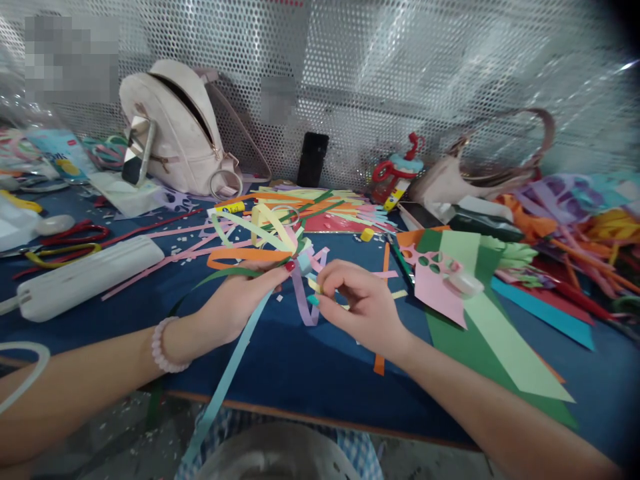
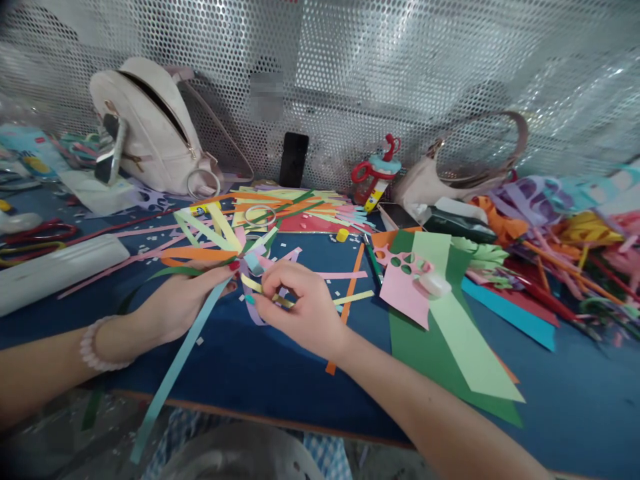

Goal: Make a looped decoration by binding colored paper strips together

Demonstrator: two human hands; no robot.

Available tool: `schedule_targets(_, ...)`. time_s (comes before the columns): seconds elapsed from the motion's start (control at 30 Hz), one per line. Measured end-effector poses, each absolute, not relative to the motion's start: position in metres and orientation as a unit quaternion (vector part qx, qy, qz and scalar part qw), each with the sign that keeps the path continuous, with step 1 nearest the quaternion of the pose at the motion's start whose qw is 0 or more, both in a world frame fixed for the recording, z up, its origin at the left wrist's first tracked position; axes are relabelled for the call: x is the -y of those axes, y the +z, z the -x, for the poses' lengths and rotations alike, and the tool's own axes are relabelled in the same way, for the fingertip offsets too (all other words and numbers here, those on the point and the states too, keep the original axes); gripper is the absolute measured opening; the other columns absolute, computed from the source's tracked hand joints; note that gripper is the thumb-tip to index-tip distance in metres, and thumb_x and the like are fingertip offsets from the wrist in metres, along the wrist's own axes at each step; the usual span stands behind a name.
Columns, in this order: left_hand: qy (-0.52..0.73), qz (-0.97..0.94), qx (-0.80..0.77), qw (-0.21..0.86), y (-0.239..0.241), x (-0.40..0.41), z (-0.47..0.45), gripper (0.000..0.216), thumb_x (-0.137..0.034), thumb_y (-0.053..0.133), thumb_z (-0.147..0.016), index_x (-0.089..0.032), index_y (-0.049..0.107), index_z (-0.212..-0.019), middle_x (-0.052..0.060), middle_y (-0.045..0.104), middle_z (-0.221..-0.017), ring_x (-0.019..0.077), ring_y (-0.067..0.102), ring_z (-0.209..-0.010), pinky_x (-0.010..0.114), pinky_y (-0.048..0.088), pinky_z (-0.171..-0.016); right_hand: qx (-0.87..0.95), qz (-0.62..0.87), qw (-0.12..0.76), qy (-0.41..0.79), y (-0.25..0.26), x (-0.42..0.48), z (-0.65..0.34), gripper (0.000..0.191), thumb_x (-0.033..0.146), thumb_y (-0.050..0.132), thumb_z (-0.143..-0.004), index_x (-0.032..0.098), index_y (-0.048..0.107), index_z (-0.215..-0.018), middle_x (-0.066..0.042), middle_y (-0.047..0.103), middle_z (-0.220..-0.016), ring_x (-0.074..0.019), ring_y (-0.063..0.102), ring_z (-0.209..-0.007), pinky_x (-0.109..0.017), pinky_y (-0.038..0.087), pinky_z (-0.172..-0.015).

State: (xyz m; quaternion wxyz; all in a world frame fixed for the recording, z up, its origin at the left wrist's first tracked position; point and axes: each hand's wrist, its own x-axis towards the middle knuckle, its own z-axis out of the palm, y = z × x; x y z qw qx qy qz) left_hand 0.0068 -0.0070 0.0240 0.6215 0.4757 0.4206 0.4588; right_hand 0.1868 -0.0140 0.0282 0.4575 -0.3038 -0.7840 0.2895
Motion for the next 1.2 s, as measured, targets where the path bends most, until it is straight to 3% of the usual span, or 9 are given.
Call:
schedule_targets(0.1,0.464,-0.49,-0.418,0.608,0.024,0.007,-0.007,0.014,-0.03,0.066,-0.072,-0.021,0.064,-0.061,-0.004,0.064,-0.063,0.0156,0.061,-0.073,0.023,0.048,-0.068,0.767,0.326,0.459,0.307,0.024,0.016,-0.185,0.019,0.017,0.06,-0.076,0.018,0.046,-0.064,0.0,0.053,-0.067,-0.0108,0.051,-0.062,-0.024,0.043,-0.057)
schedule_targets(0.2,0.463,-0.507,-0.411,0.6,0.022,0.006,-0.007,0.013,-0.031,0.064,-0.074,-0.021,0.067,-0.067,-0.003,0.067,-0.07,0.0151,0.061,-0.071,0.024,0.048,-0.071,0.726,0.359,0.482,0.333,0.02,0.016,-0.183,0.008,0.016,0.061,-0.076,0.019,0.054,-0.079,0.002,0.054,-0.068,-0.0096,0.053,-0.061,-0.022,0.046,-0.056)
schedule_targets(0.3,0.458,-0.532,-0.408,0.584,0.021,0.006,-0.006,0.013,-0.032,0.062,-0.076,-0.022,0.07,-0.076,-0.003,0.07,-0.078,0.0152,0.062,-0.074,0.024,0.048,-0.076,0.703,0.388,0.481,0.351,0.018,0.015,-0.182,0.015,0.018,0.061,-0.076,0.019,0.061,-0.091,0.001,0.059,-0.071,-0.0107,0.057,-0.064,-0.023,0.048,-0.059)
schedule_targets(0.43,0.432,-0.58,-0.467,0.508,0.023,0.008,-0.005,0.02,-0.039,0.06,-0.077,-0.023,0.071,-0.081,-0.003,0.071,-0.081,0.0201,0.064,-0.082,0.026,0.049,-0.075,0.661,0.425,0.481,0.389,0.016,0.011,-0.182,0.012,0.028,0.065,-0.073,0.017,0.065,-0.08,-0.002,0.064,-0.072,-0.0115,0.056,-0.06,-0.023,0.048,-0.053)
schedule_targets(0.57,0.371,-0.629,-0.549,0.406,0.03,0.012,-0.005,0.029,-0.046,0.055,-0.077,-0.022,0.07,-0.073,0.0,0.071,-0.078,0.0258,0.064,-0.087,0.028,0.05,-0.068,0.641,0.437,0.478,0.411,0.015,0.01,-0.181,0.016,0.034,0.064,-0.074,0.018,0.065,-0.076,-0.002,0.063,-0.07,-0.0116,0.054,-0.058,-0.023,0.045,-0.052)
schedule_targets(0.67,0.371,-0.658,-0.552,0.353,0.033,0.014,-0.007,0.027,-0.045,0.056,-0.075,-0.022,0.07,-0.074,0.0,0.072,-0.081,0.0258,0.064,-0.09,0.029,0.05,-0.075,0.666,0.433,0.461,0.396,0.017,0.012,-0.18,0.016,0.032,0.06,-0.077,0.017,0.062,-0.07,-0.001,0.059,-0.067,-0.011,0.05,-0.058,-0.023,0.041,-0.052)
schedule_targets(0.8,0.397,-0.687,-0.511,0.329,0.03,0.015,-0.009,0.02,-0.039,0.055,-0.077,-0.023,0.068,-0.074,-0.002,0.071,-0.079,0.0221,0.064,-0.091,0.028,0.047,-0.085,0.693,0.427,0.437,0.383,0.021,0.015,-0.179,0.018,0.025,0.057,-0.079,0.016,0.057,-0.063,0.0,0.054,-0.061,-0.0102,0.046,-0.057,-0.023,0.036,-0.051)
schedule_targets(0.9,0.402,-0.698,-0.499,0.319,0.027,0.015,-0.01,0.022,-0.038,0.054,-0.078,-0.023,0.067,-0.069,-0.002,0.071,-0.073,0.0215,0.064,-0.087,0.028,0.046,-0.085,0.702,0.43,0.42,0.382,0.022,0.015,-0.179,0.018,0.023,0.056,-0.079,0.016,0.056,-0.062,0.001,0.053,-0.061,-0.01,0.045,-0.057,-0.023,0.035,-0.052)
schedule_targets(1.2,0.422,-0.703,-0.483,0.306,0.028,0.017,-0.012,0.018,-0.034,0.054,-0.079,-0.023,0.067,-0.075,-0.001,0.072,-0.083,0.0209,0.064,-0.089,0.028,0.047,-0.083,0.7,0.446,0.406,0.382,0.023,0.016,-0.179,0.019,0.026,0.056,-0.079,0.016,0.056,-0.062,0.001,0.052,-0.061,-0.0099,0.043,-0.057,-0.023,0.033,-0.052)
